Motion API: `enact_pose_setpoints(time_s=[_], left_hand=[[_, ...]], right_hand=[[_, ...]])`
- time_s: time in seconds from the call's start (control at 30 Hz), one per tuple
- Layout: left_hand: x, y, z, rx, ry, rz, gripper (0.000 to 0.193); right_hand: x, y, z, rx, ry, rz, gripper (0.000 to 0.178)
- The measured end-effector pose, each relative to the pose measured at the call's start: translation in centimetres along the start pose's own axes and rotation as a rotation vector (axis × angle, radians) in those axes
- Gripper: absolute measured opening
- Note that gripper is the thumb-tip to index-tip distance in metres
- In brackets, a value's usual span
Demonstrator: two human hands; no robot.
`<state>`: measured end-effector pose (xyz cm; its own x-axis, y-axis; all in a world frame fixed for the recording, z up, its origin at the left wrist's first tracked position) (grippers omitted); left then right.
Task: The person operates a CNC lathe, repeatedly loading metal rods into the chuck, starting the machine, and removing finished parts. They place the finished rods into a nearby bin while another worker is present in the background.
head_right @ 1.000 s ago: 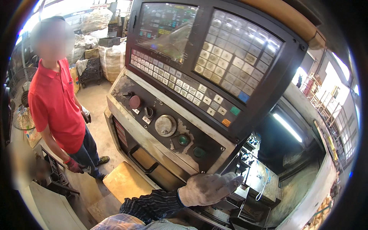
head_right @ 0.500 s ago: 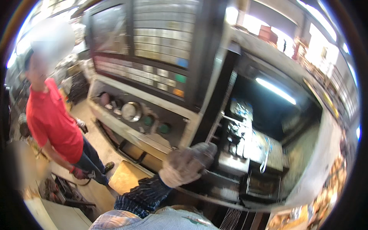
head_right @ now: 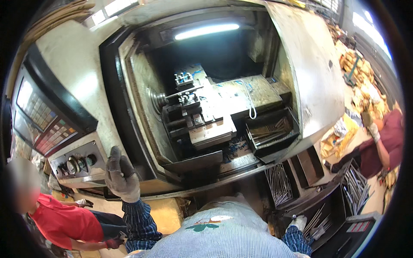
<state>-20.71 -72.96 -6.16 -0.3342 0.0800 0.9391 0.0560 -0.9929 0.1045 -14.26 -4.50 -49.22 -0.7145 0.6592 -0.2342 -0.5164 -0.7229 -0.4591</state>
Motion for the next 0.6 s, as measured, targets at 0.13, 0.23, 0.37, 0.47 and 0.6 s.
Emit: enact_pose_setpoints(time_s=[0.13, 0.23, 0.37, 0.47, 0.6], left_hand=[[-0.2, -0.9, -0.6, -0.049, -0.021, -0.003, 0.025], [-1.5, -2.2, 0.5, -0.133, -0.024, 0.048, 0.023], [-1.5, -0.9, 1.1, -0.199, -0.063, 0.294, 0.035], [-0.3, 2.1, 0.6, -0.418, -0.231, 0.355, 0.041], [-1.6, 4.6, -1.0, -0.423, -0.198, 0.198, 0.061]], right_hand=[[-5.6, 1.1, 11.6, 0.023, 0.054, 0.097, 0.013], [-1.2, 1.0, 4.9, -0.161, 0.033, 0.107, 0.013], [-1.1, 0.1, 1.2, 0.266, -0.103, -0.073, 0.024], [-2.9, 1.0, 6.1, 0.826, -0.036, -0.426, 0.034], [-1.2, 0.6, 4.1, 0.13, 0.085, -0.097, 0.024]])
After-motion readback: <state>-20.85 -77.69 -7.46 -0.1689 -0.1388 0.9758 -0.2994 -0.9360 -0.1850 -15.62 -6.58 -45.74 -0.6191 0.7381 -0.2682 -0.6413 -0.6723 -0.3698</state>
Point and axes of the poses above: each hand's wrist, its own x-axis towards the middle knuckle, its own z-axis out of the back of the hand, y = z × x, the point moved 1 cm from there along x, towards the middle knuckle, and after that the axes turned 9 degrees about -z, right-handed, at the moved point
